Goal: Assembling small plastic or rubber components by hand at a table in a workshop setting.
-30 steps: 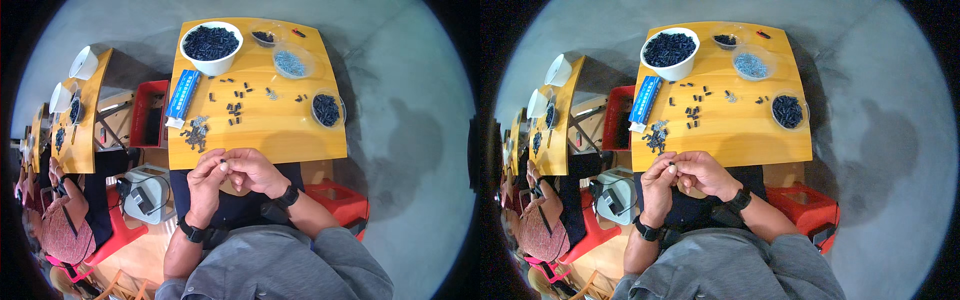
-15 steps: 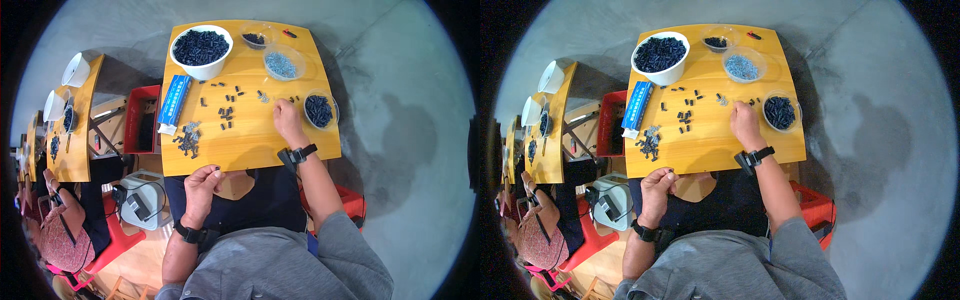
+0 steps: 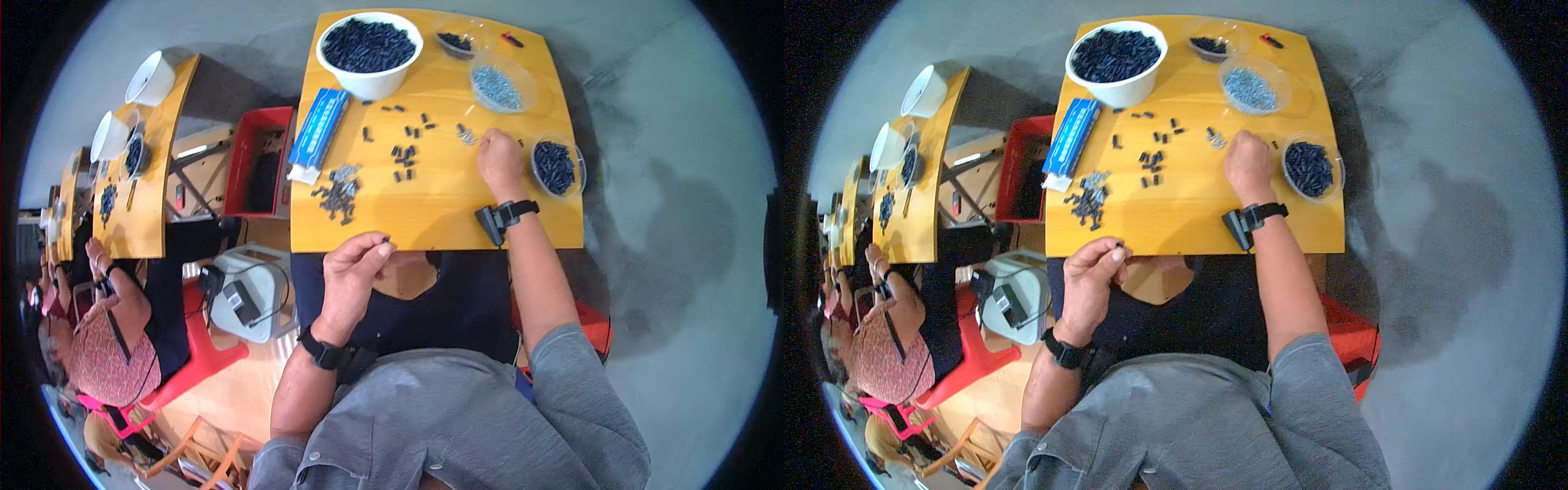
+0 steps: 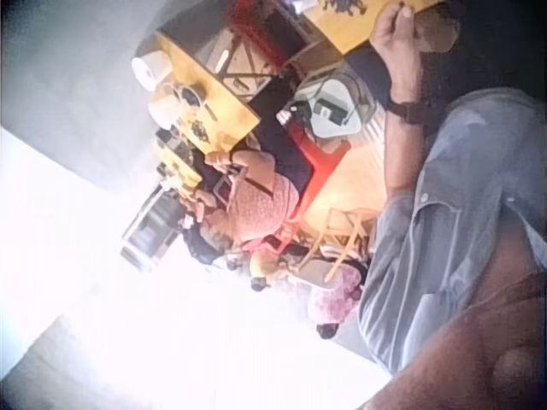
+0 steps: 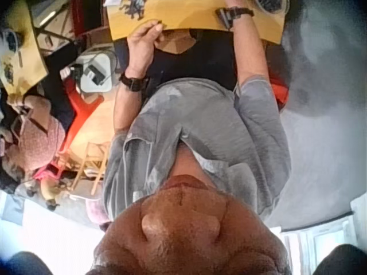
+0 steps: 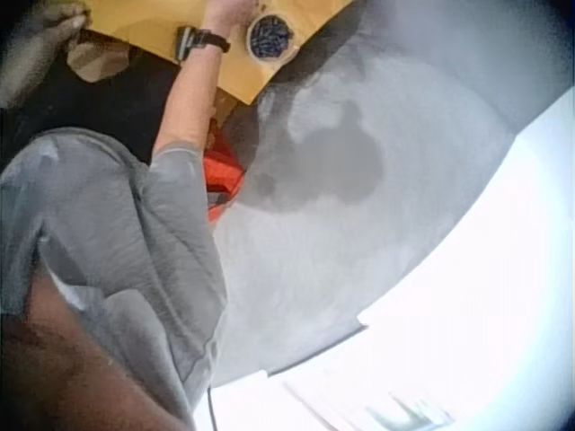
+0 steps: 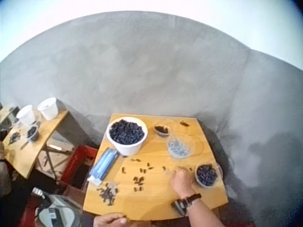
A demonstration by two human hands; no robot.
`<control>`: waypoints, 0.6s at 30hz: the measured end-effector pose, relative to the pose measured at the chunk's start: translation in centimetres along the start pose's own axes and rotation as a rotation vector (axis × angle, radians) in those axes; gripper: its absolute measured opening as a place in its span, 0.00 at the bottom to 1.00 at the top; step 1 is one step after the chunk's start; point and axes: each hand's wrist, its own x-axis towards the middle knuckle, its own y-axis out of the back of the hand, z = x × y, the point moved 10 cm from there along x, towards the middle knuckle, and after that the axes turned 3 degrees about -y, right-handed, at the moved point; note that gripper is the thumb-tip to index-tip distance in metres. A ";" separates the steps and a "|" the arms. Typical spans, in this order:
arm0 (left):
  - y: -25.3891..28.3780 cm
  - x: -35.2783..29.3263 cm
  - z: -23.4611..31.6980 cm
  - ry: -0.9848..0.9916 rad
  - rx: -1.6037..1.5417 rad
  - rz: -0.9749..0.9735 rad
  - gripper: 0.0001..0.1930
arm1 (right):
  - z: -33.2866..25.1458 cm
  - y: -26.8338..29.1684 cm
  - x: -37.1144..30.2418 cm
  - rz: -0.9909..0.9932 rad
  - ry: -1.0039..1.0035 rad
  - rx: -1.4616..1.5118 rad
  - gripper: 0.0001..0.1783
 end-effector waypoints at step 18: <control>-2.3 -2.9 3.7 -0.162 0.068 -0.125 0.06 | -14.7 8.6 -12.7 -0.785 0.123 1.075 0.04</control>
